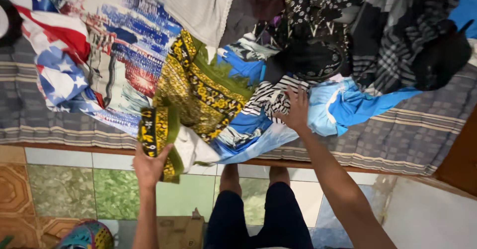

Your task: The person organizes a cluttered bedroom by picking up various clothing items from a bed and placing them into a laundry basket. They also handle a portable fan and a handheld vacuum cleaner, moving them around the room.

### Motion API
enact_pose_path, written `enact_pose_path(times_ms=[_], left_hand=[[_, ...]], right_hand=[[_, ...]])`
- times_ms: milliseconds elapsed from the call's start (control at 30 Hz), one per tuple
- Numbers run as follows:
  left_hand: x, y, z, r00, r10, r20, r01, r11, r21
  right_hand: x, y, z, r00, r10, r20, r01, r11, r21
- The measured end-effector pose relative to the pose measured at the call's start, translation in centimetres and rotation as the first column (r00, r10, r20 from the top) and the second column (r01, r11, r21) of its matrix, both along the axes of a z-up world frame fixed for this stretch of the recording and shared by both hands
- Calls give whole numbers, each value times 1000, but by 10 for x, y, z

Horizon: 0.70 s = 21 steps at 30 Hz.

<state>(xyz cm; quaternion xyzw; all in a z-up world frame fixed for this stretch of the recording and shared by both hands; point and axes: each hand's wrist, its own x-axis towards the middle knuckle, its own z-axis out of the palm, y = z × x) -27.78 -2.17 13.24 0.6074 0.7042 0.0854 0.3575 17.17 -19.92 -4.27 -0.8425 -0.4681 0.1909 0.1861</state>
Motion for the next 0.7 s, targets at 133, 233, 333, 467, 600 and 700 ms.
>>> enact_pose_path(times_ms=[133,233,333,467,600,700], left_hand=[[0,-4,-4,998,16,61,-18,999,36],[10,-17,-6,994,62,95,-66,997,47],[25,-31,7,944,120,309,-134,991,23],[33,-59,52,908,196,371,-201,979,-25],[24,-101,109,811,222,541,-289,956,42],[5,-155,152,758,353,548,-446,894,42]], right_hand=[[-21,10,-73,996,-51,67,43,993,111],[-29,3,-89,819,-262,-511,297,955,-14],[-12,-13,-64,296,-524,-799,456,813,-364],[-3,-39,15,-174,-320,-931,572,737,-360],[9,-47,95,-344,-259,-903,561,714,-419],[8,-36,141,-201,-194,-960,517,812,-272]])
